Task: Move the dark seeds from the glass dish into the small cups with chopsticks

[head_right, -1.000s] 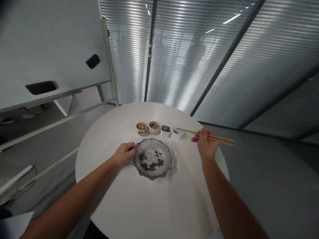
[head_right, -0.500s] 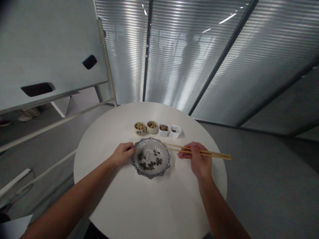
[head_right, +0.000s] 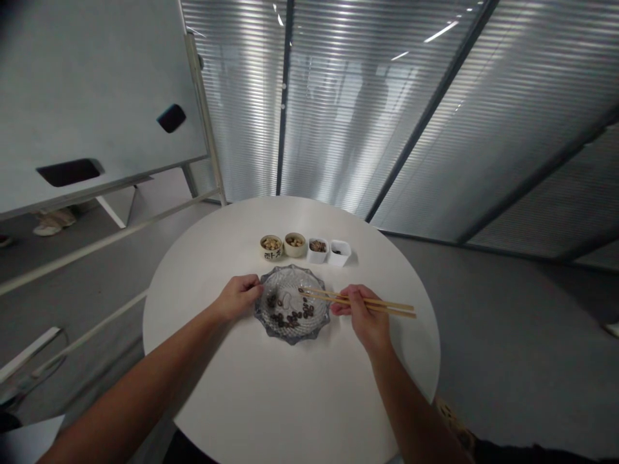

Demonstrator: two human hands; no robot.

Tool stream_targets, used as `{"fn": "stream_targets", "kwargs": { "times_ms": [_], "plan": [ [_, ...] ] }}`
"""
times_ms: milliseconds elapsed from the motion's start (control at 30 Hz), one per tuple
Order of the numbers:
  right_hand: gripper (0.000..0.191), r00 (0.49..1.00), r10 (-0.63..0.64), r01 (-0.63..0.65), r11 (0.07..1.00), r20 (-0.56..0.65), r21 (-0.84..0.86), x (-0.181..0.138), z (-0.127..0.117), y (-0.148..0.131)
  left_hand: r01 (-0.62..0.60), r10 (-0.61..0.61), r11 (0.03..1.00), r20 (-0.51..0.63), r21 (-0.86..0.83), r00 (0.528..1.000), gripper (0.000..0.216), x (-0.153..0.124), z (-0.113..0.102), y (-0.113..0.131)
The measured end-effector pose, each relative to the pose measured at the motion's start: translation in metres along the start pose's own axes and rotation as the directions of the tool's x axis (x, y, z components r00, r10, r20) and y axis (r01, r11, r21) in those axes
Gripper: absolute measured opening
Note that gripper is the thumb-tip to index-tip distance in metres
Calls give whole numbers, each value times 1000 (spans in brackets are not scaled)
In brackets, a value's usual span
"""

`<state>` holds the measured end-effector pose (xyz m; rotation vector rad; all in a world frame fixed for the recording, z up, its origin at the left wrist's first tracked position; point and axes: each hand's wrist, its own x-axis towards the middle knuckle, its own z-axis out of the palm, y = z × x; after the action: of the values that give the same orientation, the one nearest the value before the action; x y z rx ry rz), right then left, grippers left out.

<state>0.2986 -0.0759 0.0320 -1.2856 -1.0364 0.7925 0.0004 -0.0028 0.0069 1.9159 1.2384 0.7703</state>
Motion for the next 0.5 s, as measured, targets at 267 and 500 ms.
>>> {"fn": "stream_targets", "kwargs": {
  "times_ms": [267, 500],
  "plan": [
    [37, 957, -259, 281, 937, 127, -209, -10, -4, 0, -6, 6, 1000, -1, -8, 1000, 27, 0, 0, 0],
    [39, 964, -264, 261, 960, -14, -106, -4, 2, 1, 8, -9, 1000, -7, -22, 1000, 28, 0, 1, 0]
  ]
}}
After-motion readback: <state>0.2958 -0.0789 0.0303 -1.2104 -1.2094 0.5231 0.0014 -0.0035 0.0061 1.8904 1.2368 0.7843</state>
